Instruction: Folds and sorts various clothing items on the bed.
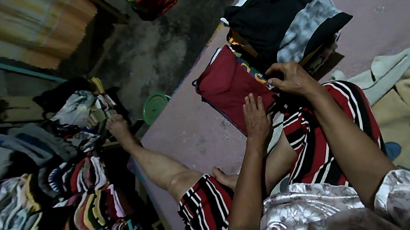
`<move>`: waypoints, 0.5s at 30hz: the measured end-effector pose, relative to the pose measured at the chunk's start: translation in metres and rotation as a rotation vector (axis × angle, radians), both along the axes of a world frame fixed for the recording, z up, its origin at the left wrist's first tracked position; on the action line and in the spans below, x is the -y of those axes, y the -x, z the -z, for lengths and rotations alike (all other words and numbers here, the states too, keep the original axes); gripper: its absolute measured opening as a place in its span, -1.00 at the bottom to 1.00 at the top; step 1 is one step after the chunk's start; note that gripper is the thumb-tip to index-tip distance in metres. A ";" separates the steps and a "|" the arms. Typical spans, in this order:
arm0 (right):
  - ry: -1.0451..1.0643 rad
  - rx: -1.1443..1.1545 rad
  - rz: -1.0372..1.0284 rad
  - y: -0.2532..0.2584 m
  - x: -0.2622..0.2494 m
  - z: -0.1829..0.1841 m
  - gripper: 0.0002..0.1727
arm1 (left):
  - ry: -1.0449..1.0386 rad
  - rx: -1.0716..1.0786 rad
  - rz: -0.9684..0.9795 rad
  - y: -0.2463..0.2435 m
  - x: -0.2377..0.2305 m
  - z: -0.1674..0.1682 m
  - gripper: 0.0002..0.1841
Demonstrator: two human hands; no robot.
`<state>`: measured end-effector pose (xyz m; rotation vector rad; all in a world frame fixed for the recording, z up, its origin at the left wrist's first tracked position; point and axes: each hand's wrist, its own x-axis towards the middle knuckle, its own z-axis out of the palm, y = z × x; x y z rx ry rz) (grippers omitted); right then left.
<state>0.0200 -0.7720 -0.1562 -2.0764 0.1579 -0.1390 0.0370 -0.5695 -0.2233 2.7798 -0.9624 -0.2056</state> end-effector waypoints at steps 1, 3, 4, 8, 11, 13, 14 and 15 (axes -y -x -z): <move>0.004 0.000 -0.002 0.000 0.000 0.000 -0.72 | -0.002 0.003 0.001 0.000 0.000 0.000 -0.35; 0.011 0.008 -0.001 0.000 0.000 0.000 -0.72 | 0.006 0.010 0.002 0.000 0.000 0.000 -0.36; 0.013 0.013 0.000 0.000 0.000 0.000 -0.72 | 0.012 0.012 0.002 0.000 0.000 0.000 -0.36; 0.009 0.008 -0.002 0.000 0.000 0.000 -0.72 | 0.018 0.014 0.002 0.001 0.000 0.000 -0.36; 0.008 -0.004 0.005 0.000 0.000 -0.001 -0.72 | 0.015 0.005 -0.003 0.001 0.000 0.000 -0.36; 0.008 -0.007 0.010 0.000 0.000 -0.001 -0.72 | 0.001 -0.002 -0.009 0.001 0.001 -0.001 -0.35; 0.007 -0.009 0.013 0.000 -0.001 0.000 -0.72 | -0.002 -0.003 -0.009 0.001 0.001 -0.001 -0.35; 0.005 -0.011 0.015 0.000 -0.001 0.000 -0.72 | 0.002 0.002 -0.008 0.001 0.001 -0.001 -0.35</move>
